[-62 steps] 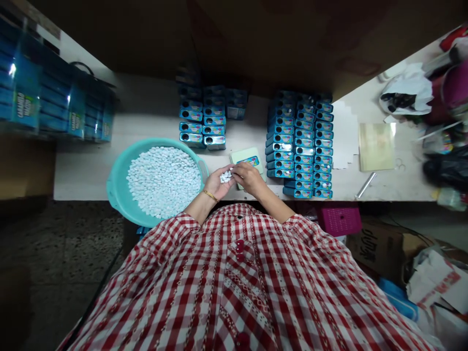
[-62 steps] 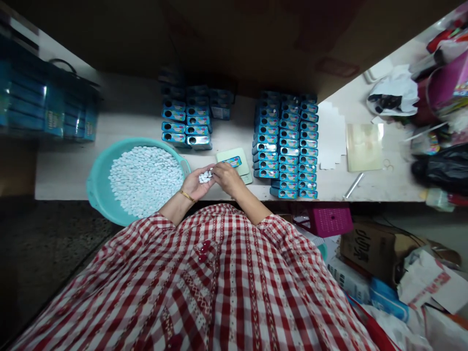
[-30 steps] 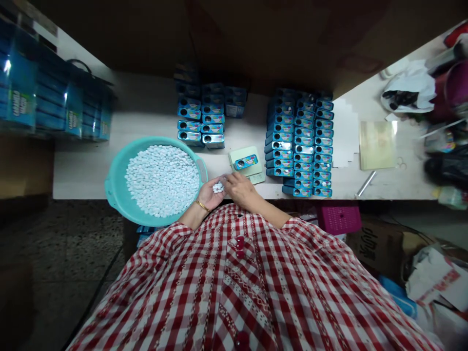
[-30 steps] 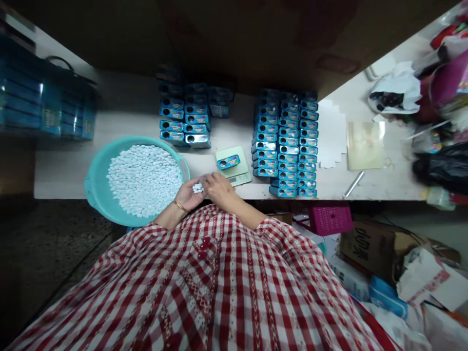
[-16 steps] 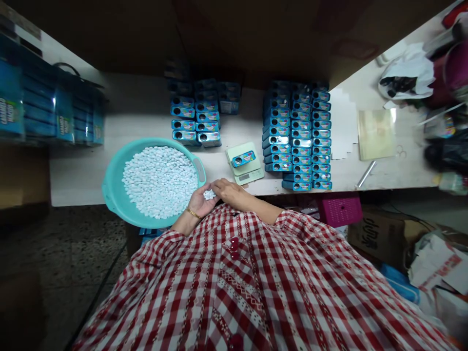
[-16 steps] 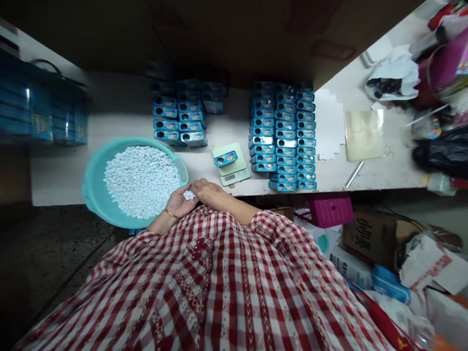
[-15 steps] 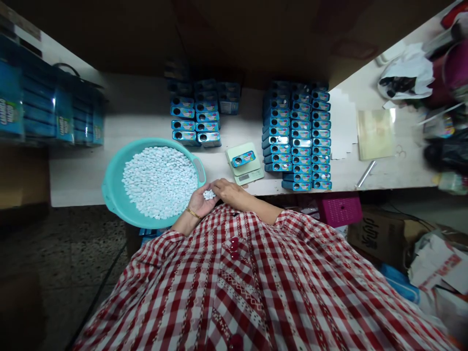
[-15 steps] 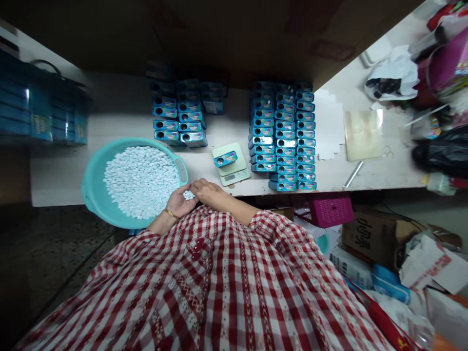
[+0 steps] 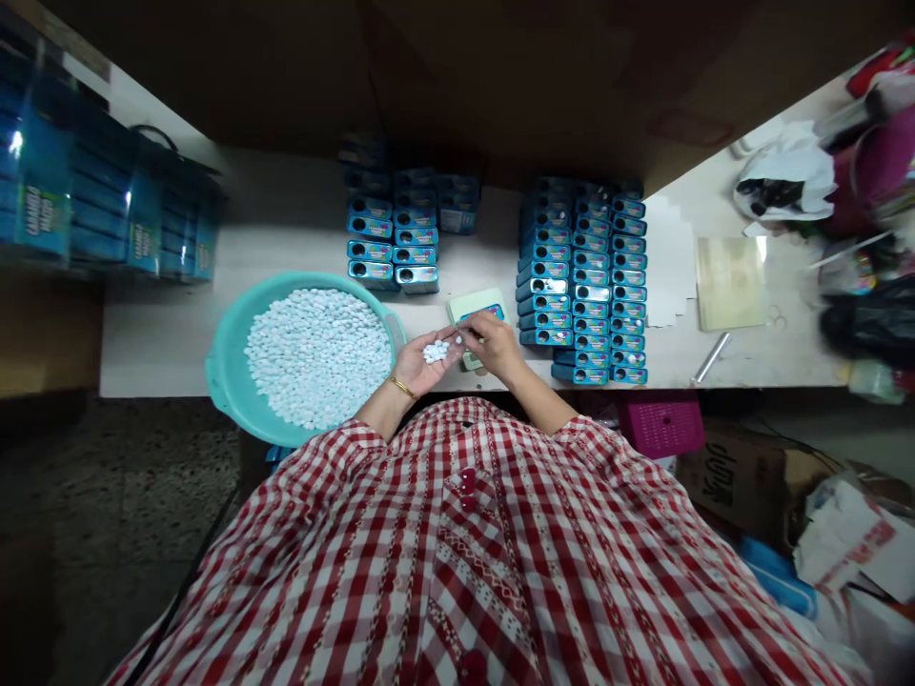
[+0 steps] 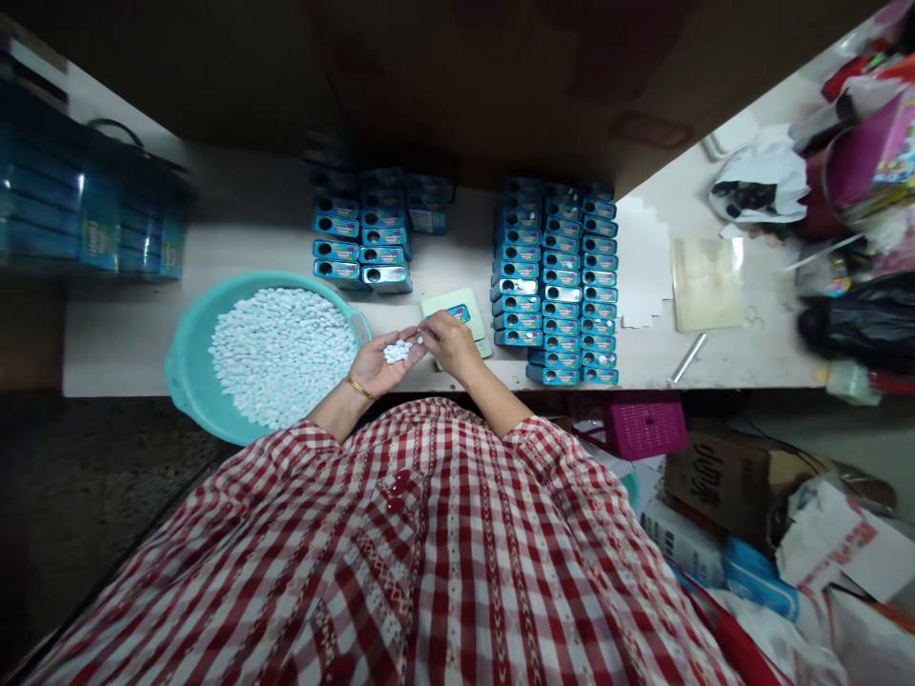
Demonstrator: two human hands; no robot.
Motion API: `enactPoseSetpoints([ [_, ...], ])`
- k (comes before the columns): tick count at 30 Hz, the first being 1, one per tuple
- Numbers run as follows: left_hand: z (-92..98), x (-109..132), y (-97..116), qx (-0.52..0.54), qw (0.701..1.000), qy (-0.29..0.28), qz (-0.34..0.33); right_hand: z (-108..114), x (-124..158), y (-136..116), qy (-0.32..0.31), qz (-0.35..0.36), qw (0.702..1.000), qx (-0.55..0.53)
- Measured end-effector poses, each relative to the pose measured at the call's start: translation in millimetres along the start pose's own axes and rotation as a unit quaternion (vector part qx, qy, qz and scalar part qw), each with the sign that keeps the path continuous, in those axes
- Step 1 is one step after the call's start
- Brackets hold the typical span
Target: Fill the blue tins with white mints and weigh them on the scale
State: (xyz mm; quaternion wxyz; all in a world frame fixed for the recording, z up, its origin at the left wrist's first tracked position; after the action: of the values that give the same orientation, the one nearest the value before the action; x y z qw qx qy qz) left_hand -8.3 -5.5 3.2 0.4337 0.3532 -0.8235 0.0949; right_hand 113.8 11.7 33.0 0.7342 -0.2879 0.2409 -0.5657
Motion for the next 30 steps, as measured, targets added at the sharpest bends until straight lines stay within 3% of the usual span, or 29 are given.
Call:
enactPoseSetpoints([
  [6,2.1,-6.7,3.2,-0.009,1.0,0.013,-0.003,5.9,-7.0,20.5,-0.046,-0.039,0.992,0.111],
  [9,6.4,-3.2,3.8,-0.006,1.0,0.017,-0.008,5.4,-2.9,18.4,-0.035,-0.039,0.992,0.116],
  [12,11.6,3.0,2.3,0.006,1.0,0.023,-0.007,-4.8,5.9,-4.3,-0.05,0.003,0.992,0.112],
  [17,34.4,12.8,-5.0,0.04,0.998,0.054,0.008,-38.6,22.1,-57.0,-0.175,0.08,0.969,0.155],
  [21,54.0,17.7,-9.9,0.043,0.996,0.064,0.033,-49.0,28.4,-76.0,-0.236,0.133,0.947,0.17],
  [25,63.4,22.1,-10.5,0.046,0.994,0.086,0.039,-50.1,29.1,-74.5,-0.25,0.136,0.944,0.169],
  [30,58.3,23.0,-6.7,0.053,0.995,0.08,0.002,-49.2,23.2,-57.5,-0.203,0.086,0.972,0.078],
])
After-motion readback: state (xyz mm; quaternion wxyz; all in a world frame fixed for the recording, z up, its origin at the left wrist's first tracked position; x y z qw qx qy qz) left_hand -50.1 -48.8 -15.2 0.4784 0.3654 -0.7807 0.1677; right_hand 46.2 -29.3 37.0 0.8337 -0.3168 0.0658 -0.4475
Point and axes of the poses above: each hand's wrist, its own x-axis away from the middle knuckle, its own z-axis out of the back of the hand, y = z × x, the point moved 5 cm from there along -x, towards the middle knuckle, and after that the axes turned 1 degree about -z, right-handed, at the moved point
